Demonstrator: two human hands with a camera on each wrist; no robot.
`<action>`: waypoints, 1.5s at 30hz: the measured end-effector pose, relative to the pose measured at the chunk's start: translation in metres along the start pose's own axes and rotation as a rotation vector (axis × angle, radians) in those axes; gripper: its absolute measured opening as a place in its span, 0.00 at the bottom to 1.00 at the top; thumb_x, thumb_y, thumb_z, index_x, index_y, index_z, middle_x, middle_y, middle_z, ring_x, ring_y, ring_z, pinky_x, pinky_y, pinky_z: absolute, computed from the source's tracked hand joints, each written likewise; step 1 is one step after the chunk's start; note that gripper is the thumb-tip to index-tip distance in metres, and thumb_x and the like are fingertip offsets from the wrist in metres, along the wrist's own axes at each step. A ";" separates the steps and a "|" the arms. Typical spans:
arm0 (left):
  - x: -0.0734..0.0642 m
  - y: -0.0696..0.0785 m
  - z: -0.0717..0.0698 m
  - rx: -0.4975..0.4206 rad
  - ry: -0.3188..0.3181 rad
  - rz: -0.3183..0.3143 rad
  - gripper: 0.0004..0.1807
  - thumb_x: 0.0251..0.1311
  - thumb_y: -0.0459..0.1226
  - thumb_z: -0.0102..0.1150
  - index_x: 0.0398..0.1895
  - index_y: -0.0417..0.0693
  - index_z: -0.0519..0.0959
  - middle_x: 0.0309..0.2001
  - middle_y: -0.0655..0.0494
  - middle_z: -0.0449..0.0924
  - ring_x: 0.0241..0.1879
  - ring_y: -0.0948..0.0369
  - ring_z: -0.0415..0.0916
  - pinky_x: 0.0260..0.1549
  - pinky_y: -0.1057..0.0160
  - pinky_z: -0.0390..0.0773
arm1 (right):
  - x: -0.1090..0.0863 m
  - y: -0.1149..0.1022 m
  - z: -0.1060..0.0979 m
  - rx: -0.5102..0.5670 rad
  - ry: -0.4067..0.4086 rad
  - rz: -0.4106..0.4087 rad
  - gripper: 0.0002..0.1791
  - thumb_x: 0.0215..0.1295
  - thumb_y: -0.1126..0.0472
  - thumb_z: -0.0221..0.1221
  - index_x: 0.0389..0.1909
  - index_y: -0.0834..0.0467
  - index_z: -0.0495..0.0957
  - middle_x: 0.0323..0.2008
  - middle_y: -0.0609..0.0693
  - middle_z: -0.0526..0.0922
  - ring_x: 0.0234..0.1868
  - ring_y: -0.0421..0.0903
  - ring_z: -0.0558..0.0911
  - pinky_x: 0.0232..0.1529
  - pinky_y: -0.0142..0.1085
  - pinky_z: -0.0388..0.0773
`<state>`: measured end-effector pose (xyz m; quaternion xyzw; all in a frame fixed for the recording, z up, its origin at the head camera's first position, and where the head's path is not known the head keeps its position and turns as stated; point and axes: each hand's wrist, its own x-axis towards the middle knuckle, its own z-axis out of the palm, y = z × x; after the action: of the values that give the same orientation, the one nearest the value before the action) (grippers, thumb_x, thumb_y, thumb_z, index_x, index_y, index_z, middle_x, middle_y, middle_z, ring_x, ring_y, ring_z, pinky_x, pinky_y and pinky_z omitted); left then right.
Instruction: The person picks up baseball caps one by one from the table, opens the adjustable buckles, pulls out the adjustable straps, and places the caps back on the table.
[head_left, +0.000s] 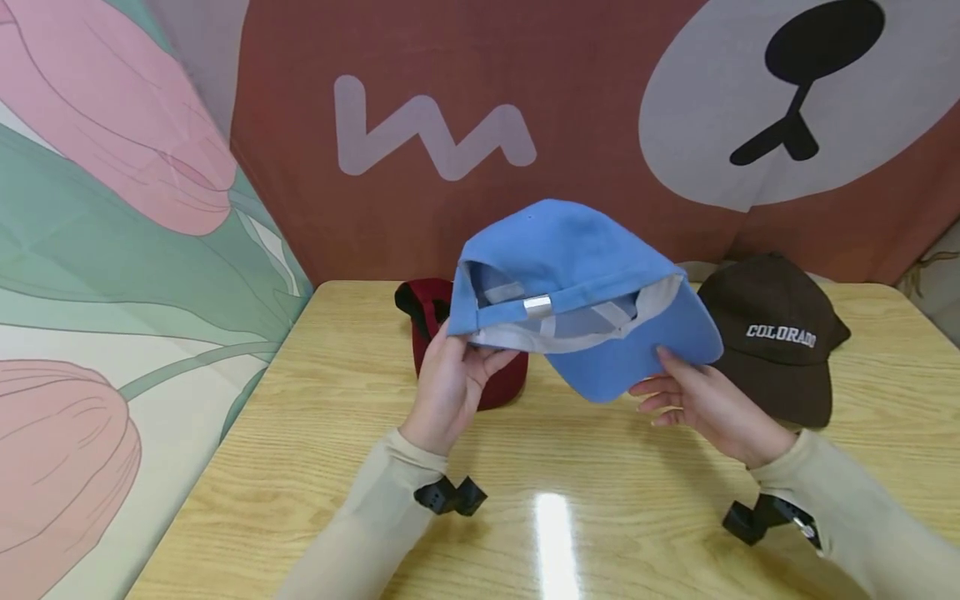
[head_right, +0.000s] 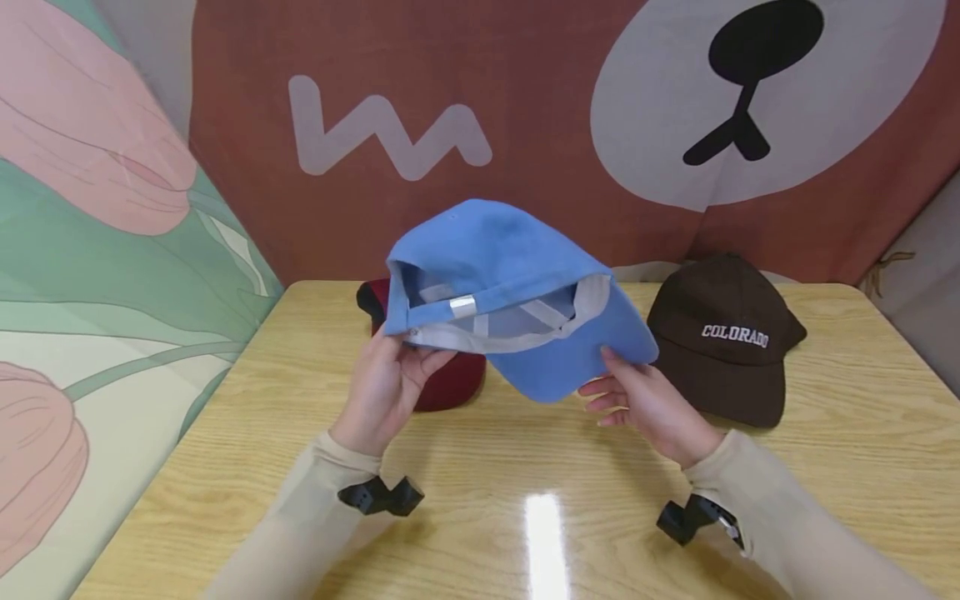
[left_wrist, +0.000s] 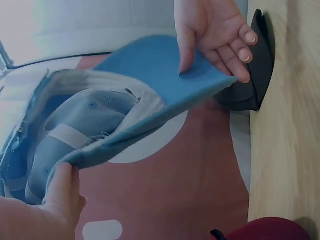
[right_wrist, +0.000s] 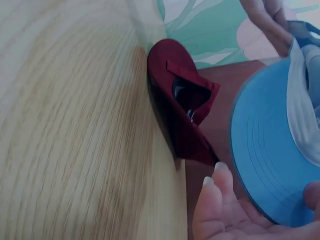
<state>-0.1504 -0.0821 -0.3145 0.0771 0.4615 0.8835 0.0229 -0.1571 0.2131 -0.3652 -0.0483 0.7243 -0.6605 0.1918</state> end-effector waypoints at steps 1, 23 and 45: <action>-0.001 0.000 0.001 -0.003 -0.014 -0.001 0.20 0.78 0.36 0.31 0.68 0.40 0.62 0.56 0.44 0.73 0.51 0.55 0.79 0.50 0.55 0.78 | 0.000 0.000 -0.001 0.000 -0.004 0.001 0.30 0.77 0.43 0.38 0.52 0.67 0.70 0.36 0.43 0.84 0.36 0.41 0.82 0.38 0.38 0.79; 0.003 0.010 0.014 0.036 -0.158 0.076 0.21 0.78 0.34 0.30 0.69 0.38 0.60 0.57 0.42 0.72 0.46 0.58 0.81 0.46 0.58 0.80 | 0.003 -0.009 0.020 0.323 -0.252 -0.193 0.23 0.80 0.52 0.36 0.47 0.60 0.77 0.39 0.53 0.83 0.38 0.44 0.83 0.42 0.36 0.81; -0.006 0.002 0.011 0.185 -0.253 -0.007 0.21 0.77 0.37 0.33 0.66 0.37 0.62 0.50 0.47 0.76 0.40 0.60 0.83 0.42 0.59 0.81 | 0.009 -0.031 0.031 0.865 -0.385 -0.488 0.24 0.80 0.62 0.27 0.48 0.64 0.73 0.43 0.59 0.78 0.44 0.52 0.77 0.48 0.39 0.74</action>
<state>-0.1426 -0.0745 -0.3074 0.1882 0.5345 0.8204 0.0767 -0.1603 0.1775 -0.3383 -0.2524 0.3048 -0.9035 0.1644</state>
